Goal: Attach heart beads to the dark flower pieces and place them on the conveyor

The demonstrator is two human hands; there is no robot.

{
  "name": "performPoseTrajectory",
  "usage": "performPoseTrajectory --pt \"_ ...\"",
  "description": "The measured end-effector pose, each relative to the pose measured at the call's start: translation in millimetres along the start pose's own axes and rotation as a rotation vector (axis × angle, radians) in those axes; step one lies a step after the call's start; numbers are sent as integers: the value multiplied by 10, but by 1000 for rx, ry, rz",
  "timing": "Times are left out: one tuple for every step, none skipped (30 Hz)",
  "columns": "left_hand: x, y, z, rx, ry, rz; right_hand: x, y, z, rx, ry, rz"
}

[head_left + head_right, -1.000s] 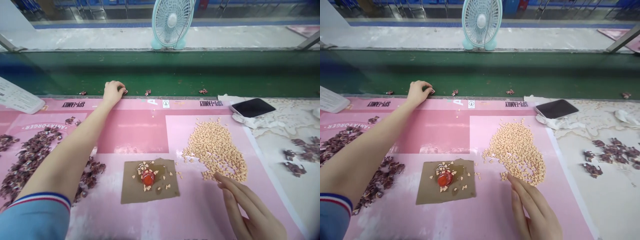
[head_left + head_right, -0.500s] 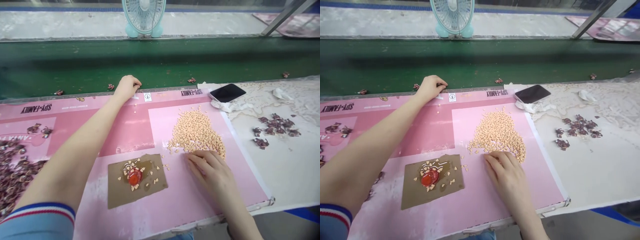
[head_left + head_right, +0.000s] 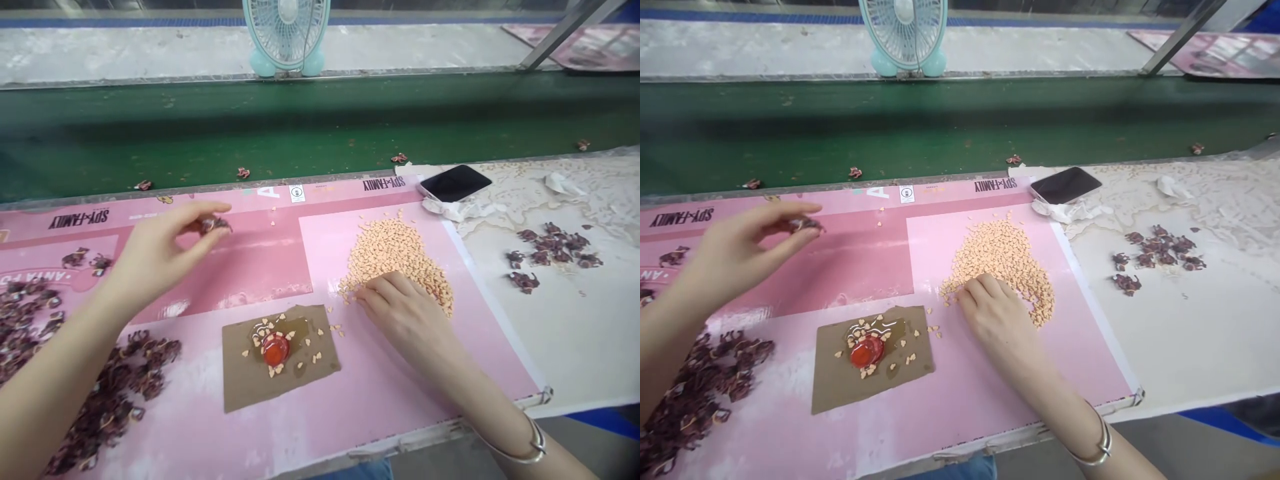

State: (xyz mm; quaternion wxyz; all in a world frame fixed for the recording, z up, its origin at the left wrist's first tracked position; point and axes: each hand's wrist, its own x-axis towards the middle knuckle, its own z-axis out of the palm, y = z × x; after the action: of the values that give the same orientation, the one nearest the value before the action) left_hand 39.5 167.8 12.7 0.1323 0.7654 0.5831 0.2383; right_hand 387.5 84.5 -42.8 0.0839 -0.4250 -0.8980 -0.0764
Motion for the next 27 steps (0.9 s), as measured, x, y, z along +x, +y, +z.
performPoseTrajectory --pt "-184 33 -72 11 0 48 1 0 -7 -5 -5 -6" --pt "-365 70 -134 11 3 99 -1 4 -10 -7 -10 -10" --pt "-542 109 -183 -2 -5 143 -7 15 -10 -10 -18 -14" --pt "-714 150 -220 -31 -12 173 -17 30 -5 -15 -27 -18" --pt "-880 191 -245 -65 -26 178 -28 47 3 -22 -32 -23" --pt "-1035 233 -256 -94 -35 162 -39 61 12 -27 -33 -26" --pt "-1179 275 -255 -116 -33 128 -48 65 19 -28 -26 -27" --pt "-1306 319 -241 -138 -25 91 -51 53 18 -19 -5 -18" --pt "-1415 366 -215 -163 -15 58 -48 16 7 13 33 0" --pt "-1503 417 -177 -194 -5 32 -37 -49 -17 77 78 28" --pt "-1570 475 -128 -233 -5 15 -19 -145 -54 175 128 58" --pt "-1616 539 -68 -281 -2 5 5 -268 -100 304 176 83" --pt "-1645 608 1 -336 -1 -6 34 -414 -150 456 209 105" --pt "-1659 680 76 -391 1 -18 65 -570 -199 608 244 108" --pt "-1664 751 153 -443 7 -33 97 -728 -241 739 249 106" --pt "-1664 816 230 -487 22 -57 126 -874 -272 840 257 109" --pt "-1663 873 302 -523 43 -81 151 -1002 -289 915 266 118" --pt "-1664 918 366 -546 73 -104 170 -1107 -294 966 274 136" --pt "-1671 951 420 -559 104 -125 184 -1186 -288 998 289 159" --pt "-1683 971 464 -564 135 -145 192 -1243 -274 1015 306 184" --pt "-1700 981 498 -566 164 -163 194 -1281 -256 1023 324 207" --pt "-1722 981 525 -566 186 -175 193 -1305 -236 1026 337 224" --pt "-1747 975 546 -567 198 -182 189 -1320 -219 1026 341 236" --pt "-1771 965 564 -567 206 -190 184 -1331 -204 1026 340 242" --pt "-1794 954 580 -567 209 -194 178 -1339 -193 1026 338 245" --pt "-1814 943 594 -568 212 -196 171 -1346 -185 1027 334 247" --pt "-1829 933 607 -569 212 -198 166 -1353 -180 1027 334 248"
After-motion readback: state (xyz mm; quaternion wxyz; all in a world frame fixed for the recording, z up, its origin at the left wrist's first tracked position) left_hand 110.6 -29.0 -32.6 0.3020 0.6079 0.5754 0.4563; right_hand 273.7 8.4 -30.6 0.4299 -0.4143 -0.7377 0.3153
